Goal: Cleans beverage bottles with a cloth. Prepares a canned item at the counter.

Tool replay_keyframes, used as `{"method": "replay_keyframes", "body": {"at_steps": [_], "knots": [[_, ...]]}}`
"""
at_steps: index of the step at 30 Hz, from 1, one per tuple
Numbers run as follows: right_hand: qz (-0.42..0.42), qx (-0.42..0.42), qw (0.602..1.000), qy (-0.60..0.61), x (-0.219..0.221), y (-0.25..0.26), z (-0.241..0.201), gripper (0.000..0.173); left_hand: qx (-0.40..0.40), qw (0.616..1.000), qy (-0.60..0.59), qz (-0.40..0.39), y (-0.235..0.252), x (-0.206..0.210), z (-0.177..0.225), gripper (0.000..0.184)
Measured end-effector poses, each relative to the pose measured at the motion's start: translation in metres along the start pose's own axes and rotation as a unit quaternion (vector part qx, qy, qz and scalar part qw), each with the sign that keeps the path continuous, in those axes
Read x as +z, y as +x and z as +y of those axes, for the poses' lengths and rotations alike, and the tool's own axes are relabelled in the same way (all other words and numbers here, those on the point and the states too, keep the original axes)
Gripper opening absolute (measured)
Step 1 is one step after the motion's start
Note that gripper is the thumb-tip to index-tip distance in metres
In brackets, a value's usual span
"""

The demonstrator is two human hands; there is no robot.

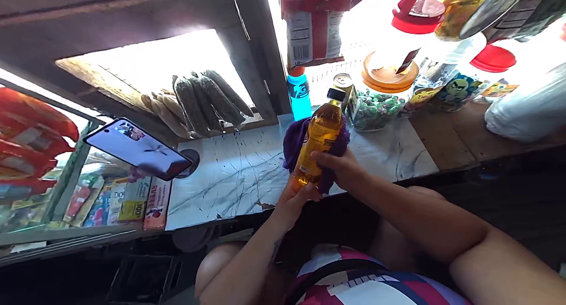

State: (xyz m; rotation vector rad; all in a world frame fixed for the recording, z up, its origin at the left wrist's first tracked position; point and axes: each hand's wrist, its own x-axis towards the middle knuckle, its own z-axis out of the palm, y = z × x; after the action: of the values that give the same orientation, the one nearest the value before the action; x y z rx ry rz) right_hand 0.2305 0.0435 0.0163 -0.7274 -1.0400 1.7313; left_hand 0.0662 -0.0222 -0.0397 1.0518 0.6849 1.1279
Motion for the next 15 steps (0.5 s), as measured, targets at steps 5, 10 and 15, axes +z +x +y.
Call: {"method": "replay_keyframes", "body": {"at_steps": [5, 10, 15], "knots": [[-0.014, -0.036, 0.999, 0.023, -0.002, -0.001, 0.0, 0.04, 0.033, 0.997, -0.049, -0.058, 0.004, -0.008, -0.005, 0.059], [-0.151, -0.019, 0.988, 0.026, -0.006, -0.006, 0.011, 0.029, -0.026, 0.99, -0.122, -0.072, 0.008, -0.007, 0.009, 0.068], [-0.237, -0.006, 0.971, 0.041, -0.008, -0.002, 0.022, 0.017, -0.074, 0.994, -0.059, -0.046, 0.01, -0.01, 0.023, 0.071]]}}
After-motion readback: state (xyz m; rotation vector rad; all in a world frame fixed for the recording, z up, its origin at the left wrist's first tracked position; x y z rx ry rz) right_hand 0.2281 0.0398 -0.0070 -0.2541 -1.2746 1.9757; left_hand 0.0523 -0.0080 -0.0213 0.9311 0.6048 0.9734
